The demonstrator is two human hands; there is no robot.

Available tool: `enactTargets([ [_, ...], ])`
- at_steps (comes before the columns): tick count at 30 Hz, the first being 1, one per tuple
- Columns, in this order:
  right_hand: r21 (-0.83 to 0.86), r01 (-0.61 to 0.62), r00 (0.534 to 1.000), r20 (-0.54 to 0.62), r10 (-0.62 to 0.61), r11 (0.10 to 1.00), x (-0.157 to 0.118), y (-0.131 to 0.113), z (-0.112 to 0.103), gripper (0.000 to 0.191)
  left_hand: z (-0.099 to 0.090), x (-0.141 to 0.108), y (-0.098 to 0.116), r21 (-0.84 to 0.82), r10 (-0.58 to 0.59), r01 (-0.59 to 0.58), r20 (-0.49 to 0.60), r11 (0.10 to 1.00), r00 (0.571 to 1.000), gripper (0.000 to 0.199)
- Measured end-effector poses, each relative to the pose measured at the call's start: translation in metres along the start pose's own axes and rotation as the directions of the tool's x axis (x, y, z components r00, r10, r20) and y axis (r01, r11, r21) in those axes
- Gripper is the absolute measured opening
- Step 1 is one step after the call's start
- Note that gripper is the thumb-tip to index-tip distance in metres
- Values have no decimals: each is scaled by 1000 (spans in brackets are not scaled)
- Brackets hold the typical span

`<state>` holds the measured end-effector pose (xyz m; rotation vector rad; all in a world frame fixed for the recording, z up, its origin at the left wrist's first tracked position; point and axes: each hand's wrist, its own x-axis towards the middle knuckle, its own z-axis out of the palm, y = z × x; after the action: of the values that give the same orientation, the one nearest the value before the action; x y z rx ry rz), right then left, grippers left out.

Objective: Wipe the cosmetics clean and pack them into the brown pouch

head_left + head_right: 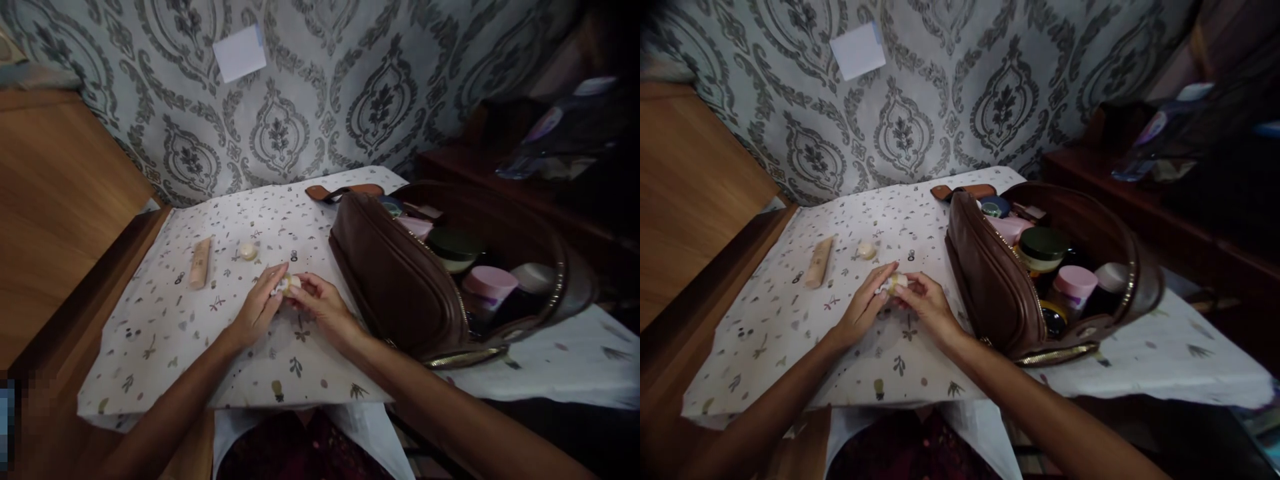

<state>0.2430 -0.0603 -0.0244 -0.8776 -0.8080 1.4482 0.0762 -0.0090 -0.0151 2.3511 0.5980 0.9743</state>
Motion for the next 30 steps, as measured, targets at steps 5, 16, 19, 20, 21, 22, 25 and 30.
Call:
enactTargets([
  [5,-254,149,985,-46,-166,956,3,6,-3,39,3,-5,-2,-7,-50,49,-39,999,998,47],
  [16,-322,281,960,110,-258,904,1,8,1,34,-3,3,11,-205,-430,398,-141,894,892,34],
  [19,-313,261,964,46,-260,913,2,6,3,38,-1,5,16,-270,-448,410,-94,871,889,41],
  [20,-354,275,958,22,-285,894,1,5,3,37,-1,5,17,-301,-450,411,-69,860,890,42],
  [21,-411,299,946,5,-325,861,1,4,3,34,0,5,18,-334,-450,413,-39,847,892,41],
  [22,-475,328,928,1,-372,816,0,4,3,31,0,5,19,-362,-450,418,-6,833,893,41],
  [25,-640,414,861,45,-506,647,-3,4,2,20,1,3,19,-372,-478,463,57,805,877,39],
  [30,-730,413,841,75,-536,544,-2,5,2,16,3,1,17,-217,-513,496,-22,840,858,38],
])
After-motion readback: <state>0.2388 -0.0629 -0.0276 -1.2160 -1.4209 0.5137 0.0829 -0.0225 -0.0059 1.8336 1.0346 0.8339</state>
